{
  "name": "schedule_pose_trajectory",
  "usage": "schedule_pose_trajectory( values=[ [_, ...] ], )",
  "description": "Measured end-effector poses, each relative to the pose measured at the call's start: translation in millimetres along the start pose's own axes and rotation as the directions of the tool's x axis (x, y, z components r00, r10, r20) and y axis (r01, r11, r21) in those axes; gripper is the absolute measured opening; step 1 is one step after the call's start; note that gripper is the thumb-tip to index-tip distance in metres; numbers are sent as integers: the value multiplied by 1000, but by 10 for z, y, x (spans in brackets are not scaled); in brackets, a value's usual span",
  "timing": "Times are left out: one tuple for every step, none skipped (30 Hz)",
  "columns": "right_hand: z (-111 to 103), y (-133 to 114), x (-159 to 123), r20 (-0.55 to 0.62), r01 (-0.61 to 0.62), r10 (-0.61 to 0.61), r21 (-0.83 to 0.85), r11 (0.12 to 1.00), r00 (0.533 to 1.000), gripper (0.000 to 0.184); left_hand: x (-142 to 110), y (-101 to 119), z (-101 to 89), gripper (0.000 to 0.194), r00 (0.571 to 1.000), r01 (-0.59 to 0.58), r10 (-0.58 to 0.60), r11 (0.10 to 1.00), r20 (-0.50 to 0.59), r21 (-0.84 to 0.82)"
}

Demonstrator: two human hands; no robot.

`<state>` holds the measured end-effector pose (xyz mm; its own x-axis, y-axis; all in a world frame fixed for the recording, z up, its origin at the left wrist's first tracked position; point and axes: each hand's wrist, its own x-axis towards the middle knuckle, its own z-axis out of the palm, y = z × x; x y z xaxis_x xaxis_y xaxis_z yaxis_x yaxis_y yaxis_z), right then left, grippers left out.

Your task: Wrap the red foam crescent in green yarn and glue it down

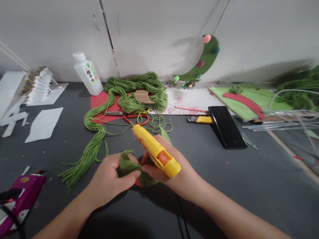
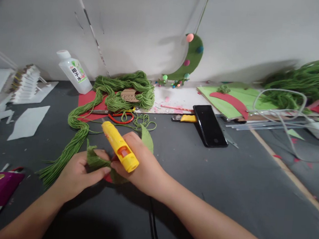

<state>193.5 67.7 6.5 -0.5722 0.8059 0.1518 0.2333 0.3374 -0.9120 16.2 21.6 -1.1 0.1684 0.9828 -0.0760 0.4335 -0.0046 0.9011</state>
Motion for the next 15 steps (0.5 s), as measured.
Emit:
schedule_pose_trajectory(
  values=[
    [-4, 2, 0, 8, -16, 16, 13, 1000, 1000, 12, -2, 1, 0, 9, 1000, -3, 2, 1000, 2, 6],
    [-3, 7, -1, 10, -30, 30, 24, 999, 999, 13, -4, 0, 1, 9, 1000, -3, 3, 1000, 7, 10],
    [3, 12, -4, 6, -44, 43, 31, 999, 999, 15, -5, -3, 2, 8, 1000, 0, 0, 1000, 9, 11],
    [13, 19, -8, -3, -57, 57, 33, 998, 998, 16, -5, -9, 4, 8, 1000, 5, -5, 1000, 10, 11],
    [26, 27, -11, -14, -67, 67, 30, 997, 998, 17, -3, -17, 6, 7, 1000, 9, -9, 1000, 8, 8],
    [38, 34, -11, -24, -73, 73, 28, 997, 997, 19, 0, -26, 7, 7, 1000, 11, -11, 1000, 7, 1],
    [45, 39, -9, -33, -74, 75, 35, 997, 997, 20, 4, -37, 6, 7, 1000, 13, -13, 1000, 11, -11],
    [44, 40, -3, -39, -72, 74, 52, 996, 997, 20, 9, -48, 3, 6, 1000, 15, -15, 999, 20, -31],
    [31, 36, 6, -43, -68, 72, 81, 994, 996, 19, 15, -58, -3, 5, 999, 18, -17, 998, 27, -57],
    [4, 24, 15, -51, -66, 72, 122, 990, 996, 17, 22, -66, -11, 5, 999, 23, -20, 996, 32, -84],
    [-36, 7, 22, -61, -65, 75, 163, 985, 995, 15, 29, -72, -21, 5, 999, 31, -28, 993, 35, -110],
    [-88, -16, 24, -76, -65, 81, 192, 979, 994, 13, 36, -75, -32, 5, 999, 41, -37, 991, 31, -130],
    [-147, -41, 18, -95, -69, 89, 201, 977, 991, 12, 44, -77, -43, 6, 999, 52, -50, 988, 19, -143],
    [-207, -64, 4, -109, -78, 100, 190, 979, 989, 11, 52, -79, -53, 6, 998, 62, -62, 987, 5, -150],
    [-261, -83, -19, -111, -93, 112, 165, 982, 987, 10, 61, -80, -60, 7, 997, 71, -72, 986, -4, -152]
  ],
)
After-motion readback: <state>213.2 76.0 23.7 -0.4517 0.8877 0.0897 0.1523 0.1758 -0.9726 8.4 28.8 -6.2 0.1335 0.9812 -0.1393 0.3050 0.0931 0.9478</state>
